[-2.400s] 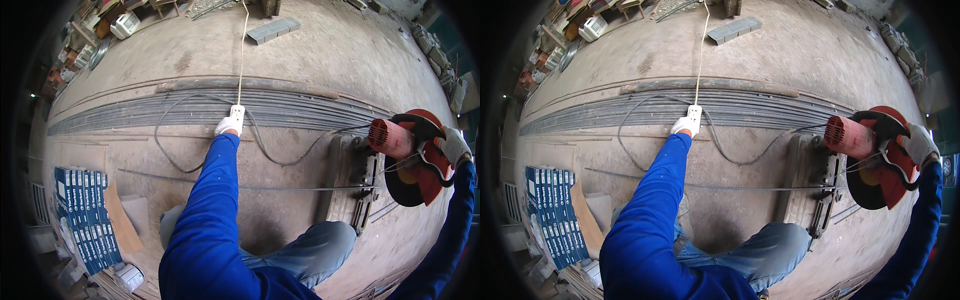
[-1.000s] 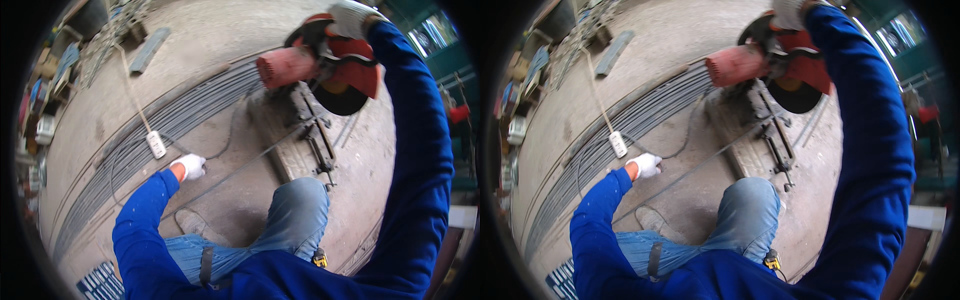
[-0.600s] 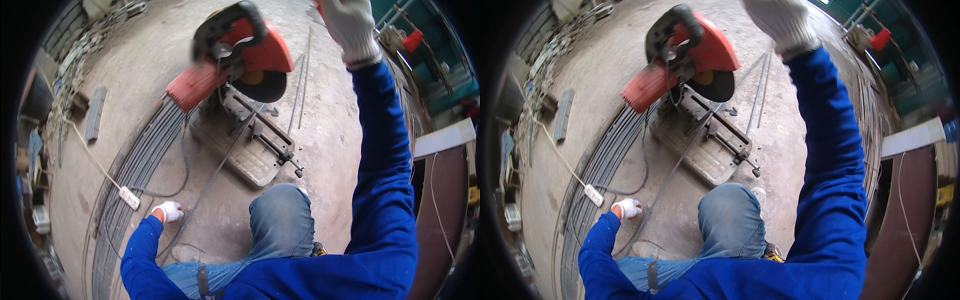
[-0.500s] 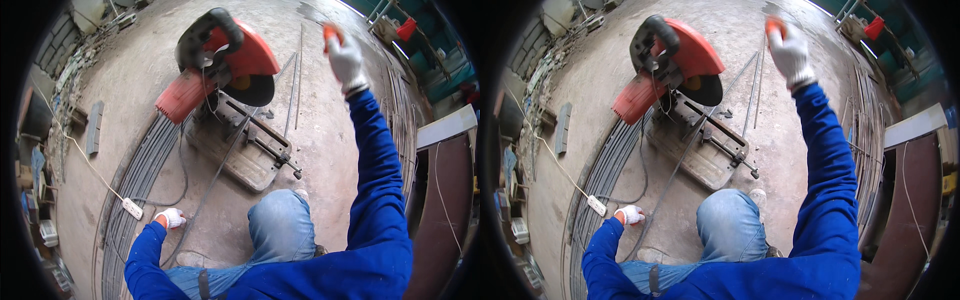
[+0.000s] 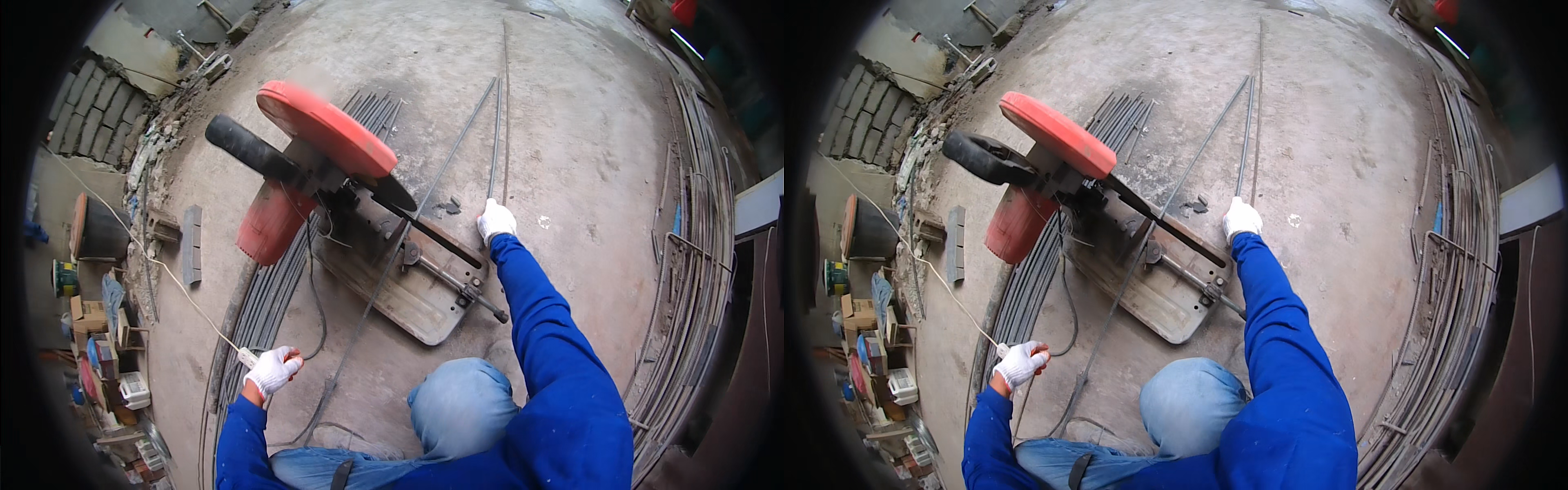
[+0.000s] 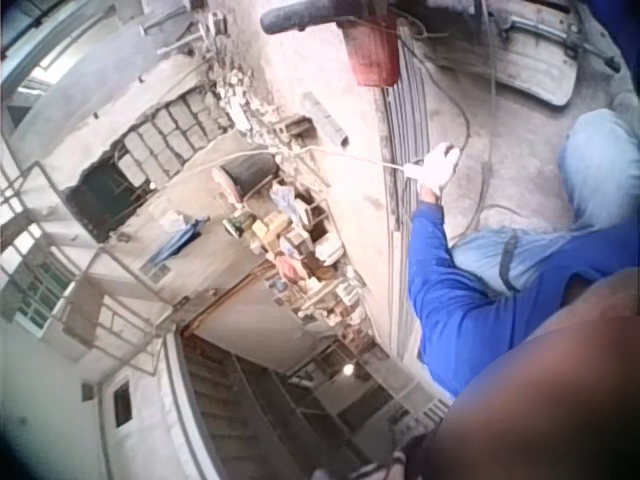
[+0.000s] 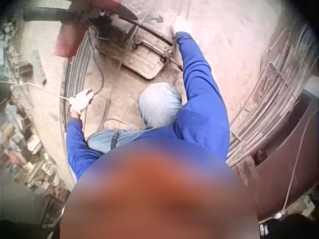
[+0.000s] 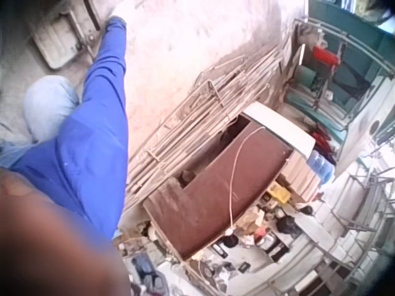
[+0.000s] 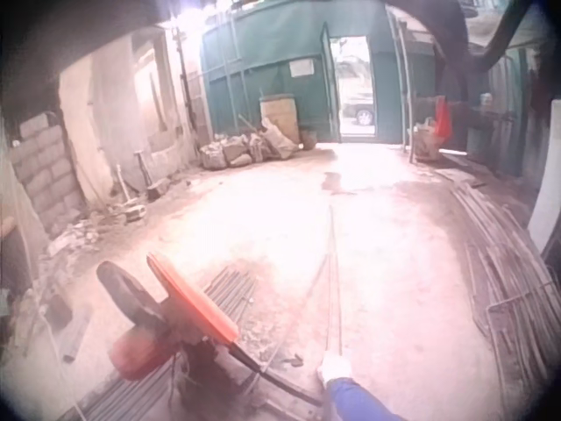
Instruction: The person kneels on the floor and uses a red chop saw to cut long metal rods. They position each rod under the blade, lower the saw to cut, and then lift the saw to remove the cut piece. The process is repeated for several rods.
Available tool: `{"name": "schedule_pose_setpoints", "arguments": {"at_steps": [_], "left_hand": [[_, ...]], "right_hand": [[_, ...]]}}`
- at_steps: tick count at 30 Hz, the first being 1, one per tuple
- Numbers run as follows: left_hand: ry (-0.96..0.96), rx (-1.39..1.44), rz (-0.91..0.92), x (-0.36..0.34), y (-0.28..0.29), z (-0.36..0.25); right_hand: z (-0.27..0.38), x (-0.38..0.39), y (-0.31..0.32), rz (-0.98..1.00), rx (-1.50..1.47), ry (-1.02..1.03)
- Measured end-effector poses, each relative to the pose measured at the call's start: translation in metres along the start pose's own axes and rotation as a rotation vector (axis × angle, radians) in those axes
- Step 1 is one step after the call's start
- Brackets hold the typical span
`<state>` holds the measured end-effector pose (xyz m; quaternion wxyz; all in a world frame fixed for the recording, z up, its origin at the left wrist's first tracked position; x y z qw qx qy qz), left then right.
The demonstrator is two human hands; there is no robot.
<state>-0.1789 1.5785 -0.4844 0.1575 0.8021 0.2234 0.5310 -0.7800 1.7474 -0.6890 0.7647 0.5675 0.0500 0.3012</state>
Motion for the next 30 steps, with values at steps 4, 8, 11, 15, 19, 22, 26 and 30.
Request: {"name": "schedule_pose_setpoints", "arguments": {"at_steps": [4,8,11,15,19,22,26,30], "left_hand": [[0.004,0.094,-0.011,0.014,-0.009,0.0],[-0.021,0.093,-0.044,0.009,-0.017,-0.003],[-0.038,-0.034,-0.081,0.007,-0.016,-0.006],[-0.01,-0.057,-0.073,0.007,-0.014,-0.002],[0.046,-0.063,-0.058,0.004,-0.017,0.008],[0.042,-0.078,-0.043,-0.001,-0.02,0.01],[-0.016,-0.138,-0.034,-0.003,-0.024,0.007],[0.003,-0.149,-0.052,0.002,-0.024,0.012]], "right_hand": [[-0.005,0.005,0.001,-0.04,-0.197,-0.273],[-0.023,0.005,0.002,-0.091,-0.339,-0.359],[-0.035,0.003,0.002,-0.085,-0.414,-0.34],[-0.032,0.004,-0.005,0.114,-1.069,-0.353],[-0.004,0.006,0.005,0.426,-1.343,-0.257],[0.022,0.0,0.008,0.449,-1.46,-0.195],[0.061,-0.017,-0.015,0.408,-1.718,-0.272],[0.089,-0.029,-0.045,0.292,-1.794,-0.384]]}}
Point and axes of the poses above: each hand's wrist, its own x-axis away from the middle knuckle, its own y-axis out of the back of the hand, z = x × y, the point moved 7 cm from there along -x, towards the middle knuckle
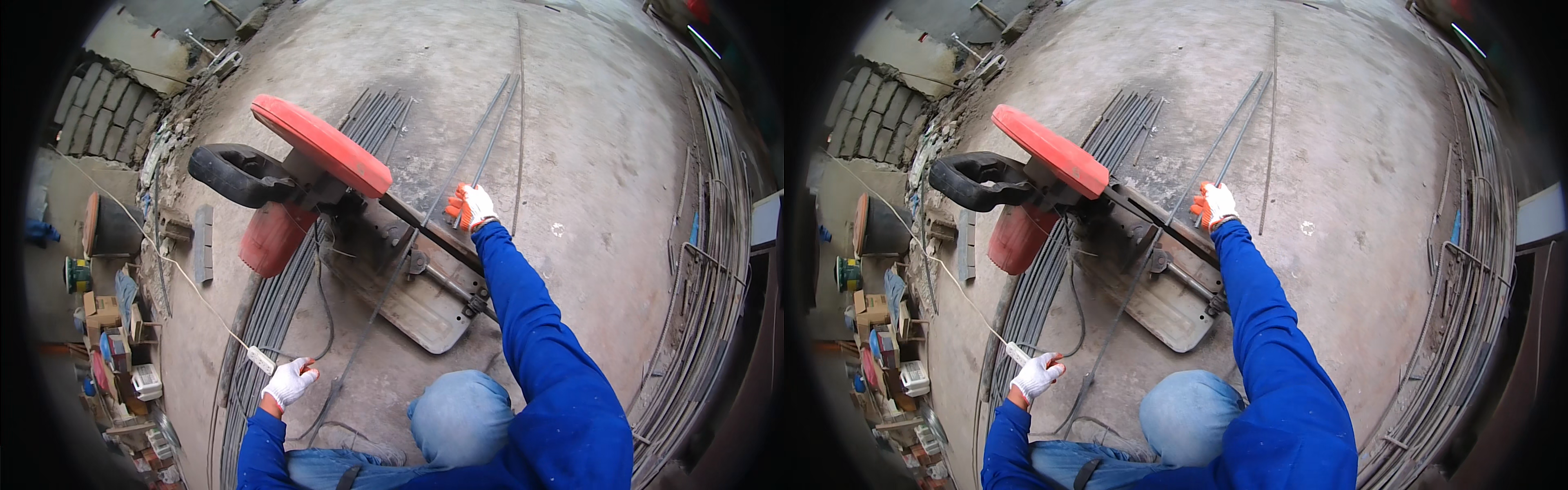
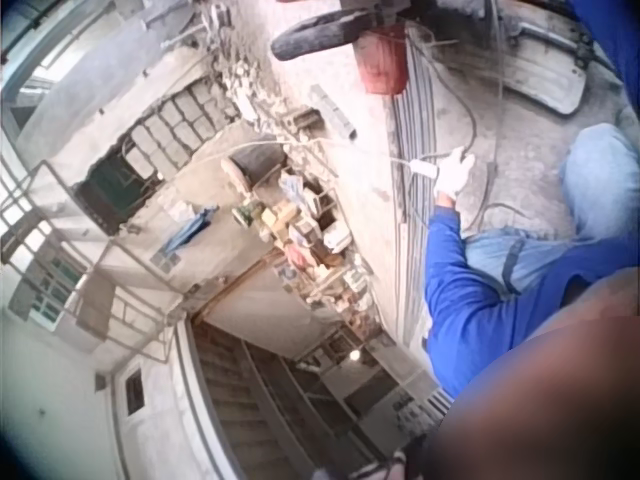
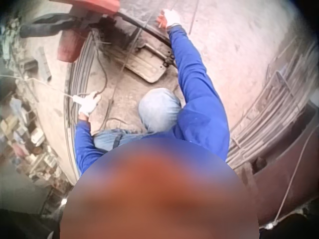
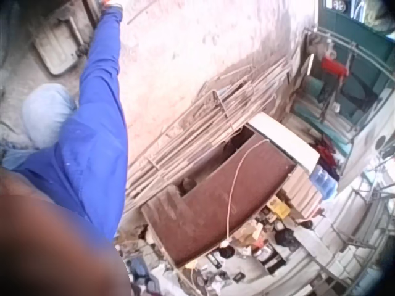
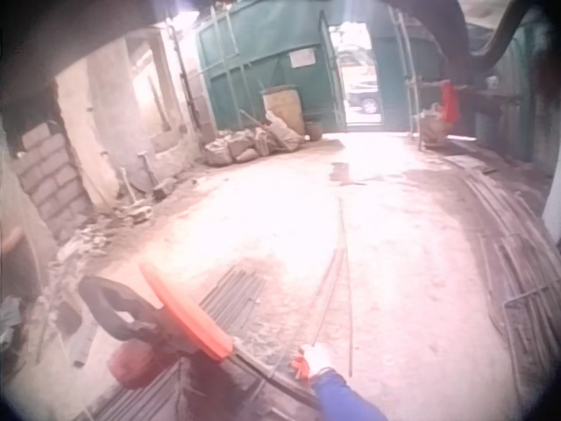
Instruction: The person kneels on the floor and uses a red chop saw to cut long metal rods. They position each rod under the blade, lower the saw to cut, and then lift the saw to remove the cut piece. The process is repeated for several rods.
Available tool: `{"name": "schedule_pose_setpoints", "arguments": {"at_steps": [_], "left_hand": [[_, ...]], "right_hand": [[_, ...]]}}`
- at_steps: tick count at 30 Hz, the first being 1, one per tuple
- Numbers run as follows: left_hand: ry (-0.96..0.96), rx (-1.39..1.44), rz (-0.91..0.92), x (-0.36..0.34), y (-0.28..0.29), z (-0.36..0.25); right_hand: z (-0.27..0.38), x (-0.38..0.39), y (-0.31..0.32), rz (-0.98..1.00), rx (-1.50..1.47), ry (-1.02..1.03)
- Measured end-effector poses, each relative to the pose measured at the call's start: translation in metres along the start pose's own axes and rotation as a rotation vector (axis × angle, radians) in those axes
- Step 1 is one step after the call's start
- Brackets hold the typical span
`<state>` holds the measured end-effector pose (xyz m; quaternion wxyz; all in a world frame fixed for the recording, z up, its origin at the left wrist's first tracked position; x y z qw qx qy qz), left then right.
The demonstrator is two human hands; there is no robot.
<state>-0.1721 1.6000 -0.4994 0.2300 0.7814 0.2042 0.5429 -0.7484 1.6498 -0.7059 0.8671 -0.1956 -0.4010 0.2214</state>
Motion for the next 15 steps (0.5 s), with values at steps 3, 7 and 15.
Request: {"name": "schedule_pose_setpoints", "arguments": {"at_steps": [3,7,15], "left_hand": [[0.032,0.031,-0.004,0.008,-0.001,0.008],[0.051,0.072,-0.02,0.017,-0.001,0.015],[-0.038,0.093,-0.054,0.015,0.016,0.01]], "right_hand": [[-0.016,-0.011,-0.015,-0.004,-0.061,0.002],[-0.019,-0.015,-0.032,0.002,-0.152,0.038],[0.039,0.005,0.055,-0.168,0.201,0.013]]}}
Point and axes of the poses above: each hand's wrist, its own x-axis away from the middle knuckle, its own y-axis out of the back of the hand, z = x × y, the point moved 7 cm from there along -x, towards the middle knuckle
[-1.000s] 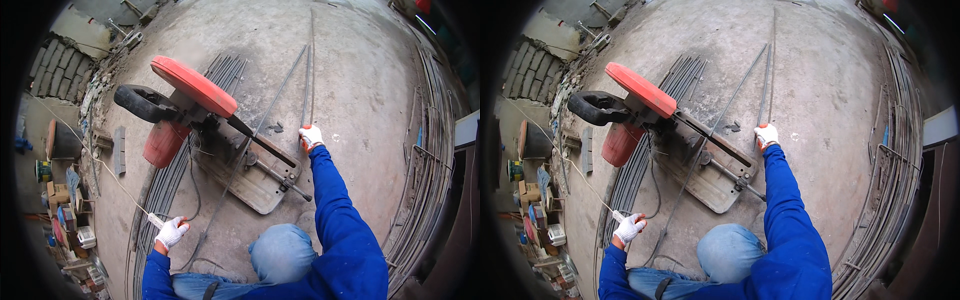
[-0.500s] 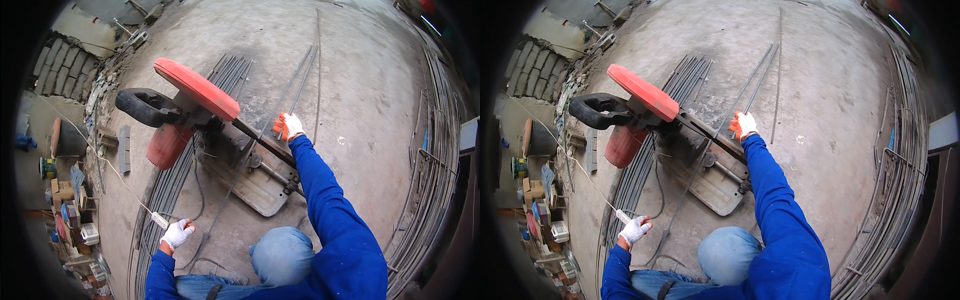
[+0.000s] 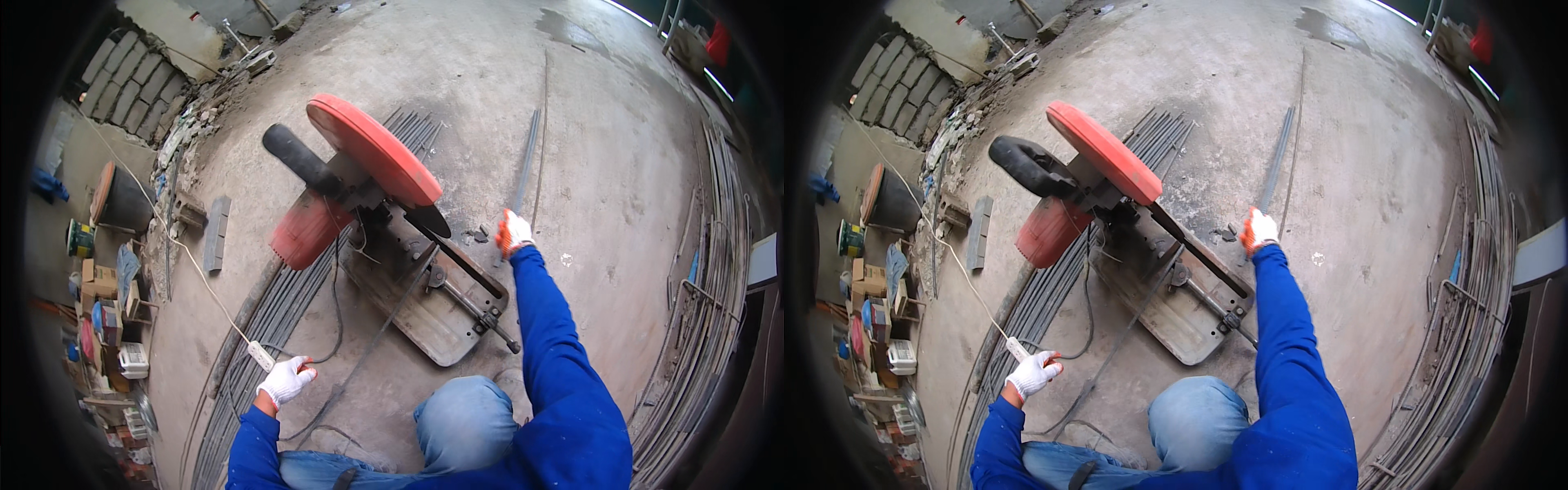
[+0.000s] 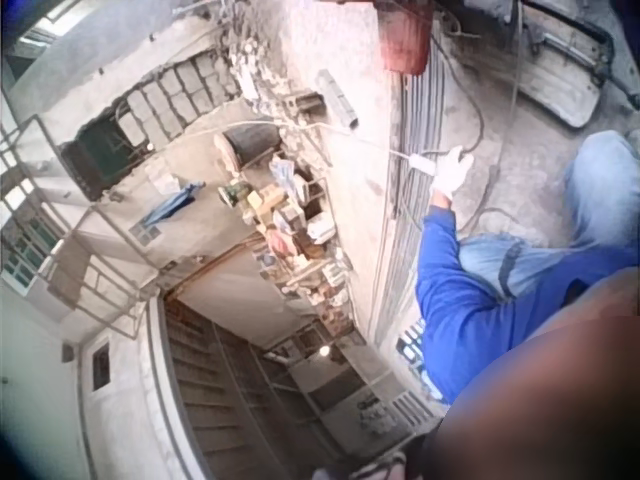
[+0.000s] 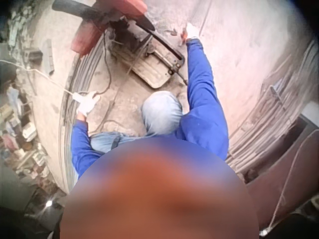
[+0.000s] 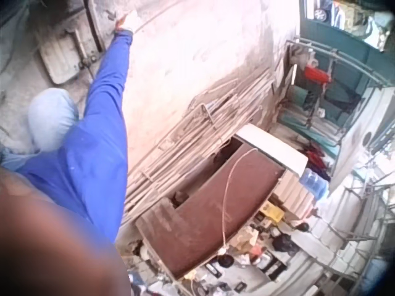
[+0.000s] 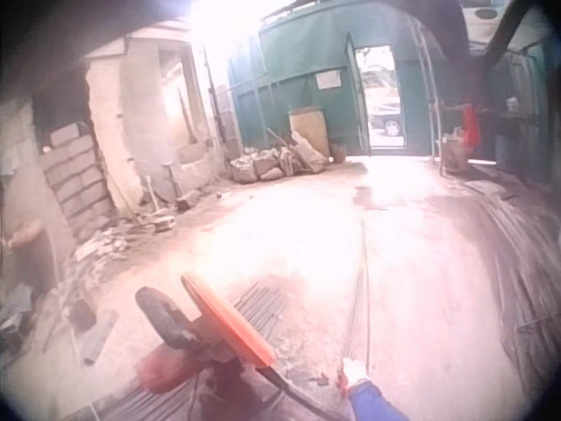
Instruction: The person kneels on the floor and uses a red chop saw to cut long metal rods. They position each rod under the blade, lower the saw to cut, and then lift the saw to remove the cut piece. The process is repeated for several rods.
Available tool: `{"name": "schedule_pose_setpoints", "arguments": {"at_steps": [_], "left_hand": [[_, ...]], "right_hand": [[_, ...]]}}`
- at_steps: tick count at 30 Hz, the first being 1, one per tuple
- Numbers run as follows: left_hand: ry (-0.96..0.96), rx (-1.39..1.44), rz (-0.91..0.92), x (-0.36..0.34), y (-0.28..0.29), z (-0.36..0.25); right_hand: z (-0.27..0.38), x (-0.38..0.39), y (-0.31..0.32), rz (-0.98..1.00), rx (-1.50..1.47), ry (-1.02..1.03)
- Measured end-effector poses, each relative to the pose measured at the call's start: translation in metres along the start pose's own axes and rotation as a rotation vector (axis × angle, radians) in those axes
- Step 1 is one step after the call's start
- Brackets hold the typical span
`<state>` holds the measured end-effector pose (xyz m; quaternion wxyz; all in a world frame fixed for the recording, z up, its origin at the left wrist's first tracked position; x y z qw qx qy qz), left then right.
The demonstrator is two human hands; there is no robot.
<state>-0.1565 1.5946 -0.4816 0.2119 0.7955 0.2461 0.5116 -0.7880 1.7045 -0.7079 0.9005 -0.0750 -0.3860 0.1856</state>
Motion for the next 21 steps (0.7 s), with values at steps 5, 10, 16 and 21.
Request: {"name": "schedule_pose_setpoints", "arguments": {"at_steps": [5,10,16,21], "left_hand": [[-0.112,-0.07,-0.023,-0.011,0.009,-0.015],[-0.277,-0.26,-0.063,-0.024,0.019,-0.03],[-0.133,-0.232,-0.138,-0.031,0.06,0.062],[0.188,-0.013,-0.642,0.012,0.131,0.229]], "right_hand": [[0.061,0.027,0.134,-0.081,0.391,0.18],[0.138,0.109,0.261,-0.042,0.861,0.424],[0.284,0.253,0.34,-0.134,1.467,0.629],[0.398,0.376,0.295,-0.305,2.296,0.402]]}}
Point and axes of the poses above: each hand's wrist, its own x-axis away from the middle knuckle, its own y-axis out of the back of the hand, z = x × y, the point moved 7 cm from there along -x, towards the middle knuckle
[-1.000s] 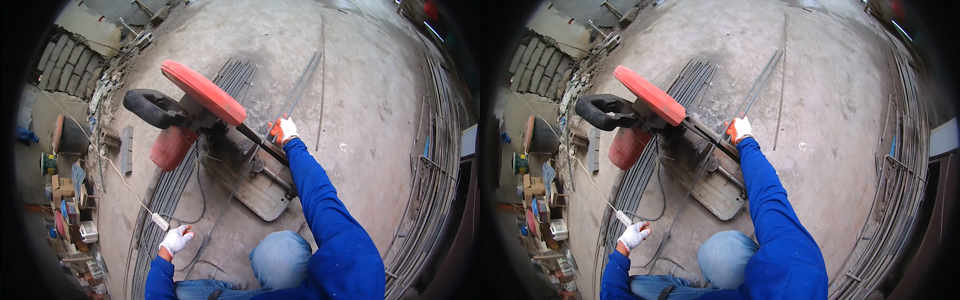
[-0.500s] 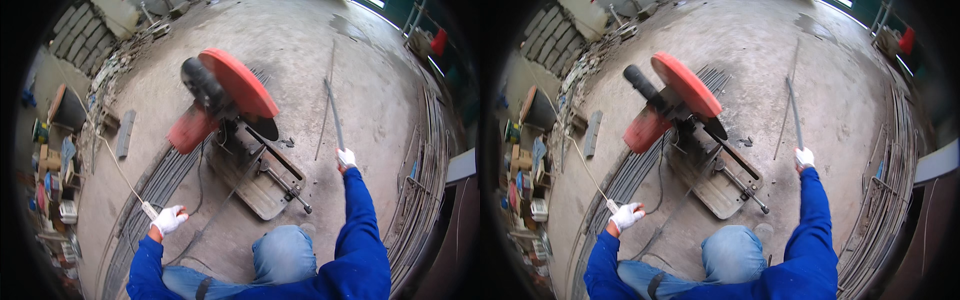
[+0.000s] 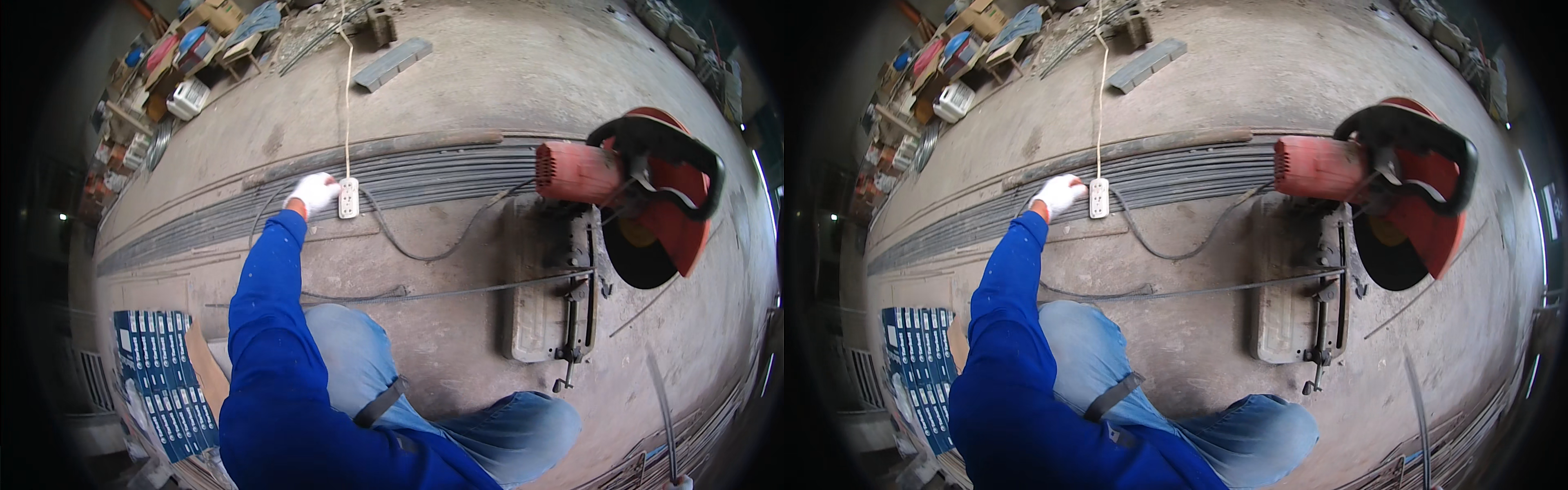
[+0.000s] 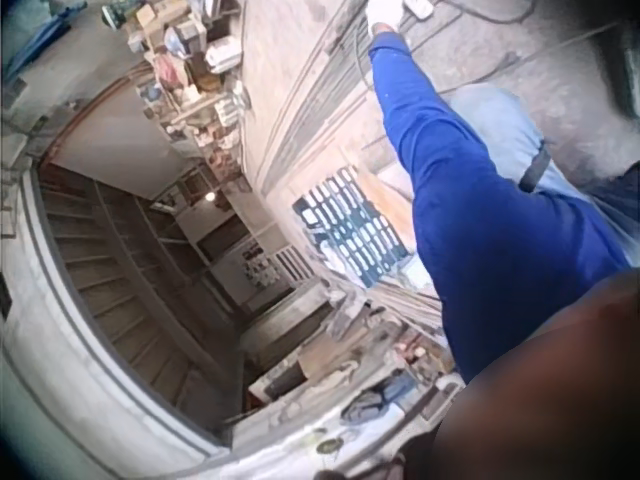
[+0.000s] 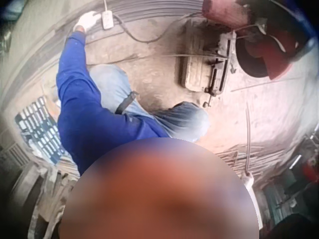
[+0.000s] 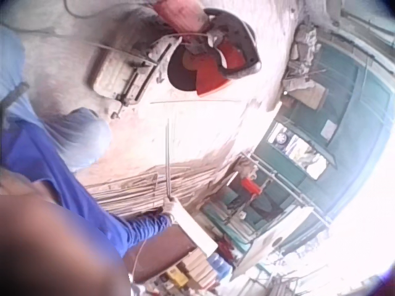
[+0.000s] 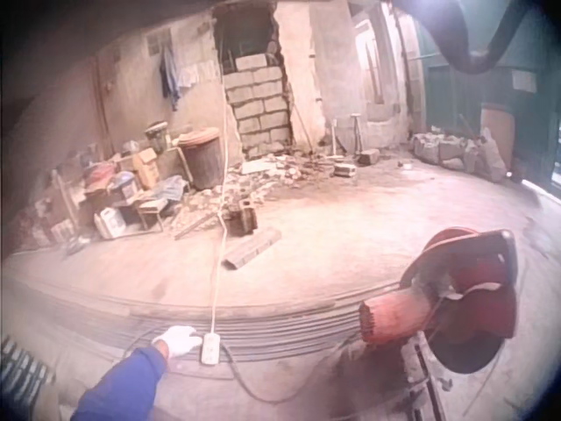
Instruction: The person kneels on the floor and uses a red chop saw to cut long metal rods. They position each rod under the blade, lower the saw to cut, and then lift the saw to remove the cut piece. The process is repeated for several rods.
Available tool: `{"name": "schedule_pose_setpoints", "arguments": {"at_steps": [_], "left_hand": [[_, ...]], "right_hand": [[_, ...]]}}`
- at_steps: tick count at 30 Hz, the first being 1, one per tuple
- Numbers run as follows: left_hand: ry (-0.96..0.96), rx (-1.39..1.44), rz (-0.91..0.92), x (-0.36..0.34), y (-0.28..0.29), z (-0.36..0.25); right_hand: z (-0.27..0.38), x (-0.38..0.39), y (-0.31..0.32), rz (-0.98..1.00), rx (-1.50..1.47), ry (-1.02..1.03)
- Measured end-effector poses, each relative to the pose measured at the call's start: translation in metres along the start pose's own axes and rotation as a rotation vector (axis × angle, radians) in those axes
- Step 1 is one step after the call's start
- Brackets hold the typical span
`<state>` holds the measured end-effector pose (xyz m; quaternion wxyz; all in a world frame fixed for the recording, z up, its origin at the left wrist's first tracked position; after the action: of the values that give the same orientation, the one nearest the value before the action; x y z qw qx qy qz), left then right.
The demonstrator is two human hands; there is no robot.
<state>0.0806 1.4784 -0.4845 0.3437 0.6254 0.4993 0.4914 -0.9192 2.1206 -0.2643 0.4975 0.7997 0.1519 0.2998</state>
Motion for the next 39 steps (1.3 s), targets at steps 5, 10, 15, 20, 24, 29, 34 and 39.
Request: {"name": "schedule_pose_setpoints", "arguments": {"at_steps": [5,10,15,20,24,29,34,39], "left_hand": [[0.372,0.154,-0.057,-0.001,-0.02,0.111],[0.294,0.064,-0.028,-0.047,-0.061,0.099],[0.298,0.0,-0.123,-0.097,-0.064,0.07],[0.513,0.156,-0.09,-0.13,-0.078,0.071],[0.568,0.262,-0.094,-0.148,-0.09,0.082],[0.295,1.211,-0.054,-0.127,-0.02,0.074],[0.069,1.594,-0.034,-0.058,0.187,0.055],[0.124,1.773,0.072,0.004,0.372,0.059]], "right_hand": [[0.053,0.007,0.054,0.334,0.077,-0.189],[0.118,-0.002,0.083,0.237,0.396,-0.289],[0.204,-0.005,0.111,0.08,0.57,-0.356],[0.26,-0.006,0.125,0.058,0.604,-0.37],[0.251,-0.01,0.101,0.187,0.694,-0.39],[0.183,0.03,0.074,0.395,0.451,-0.335],[0.142,0.094,0.144,0.392,0.279,-0.331],[0.129,0.188,0.259,0.313,0.118,-0.341]]}}
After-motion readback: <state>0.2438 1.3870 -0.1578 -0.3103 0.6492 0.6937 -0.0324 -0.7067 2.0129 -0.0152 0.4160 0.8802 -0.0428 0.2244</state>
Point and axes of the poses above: each hand's wrist, its own x-axis away from the middle knuckle, its own y-axis out of the back of the hand, z = x × y, the point moved 7 cm from there along -x, towards the middle knuckle
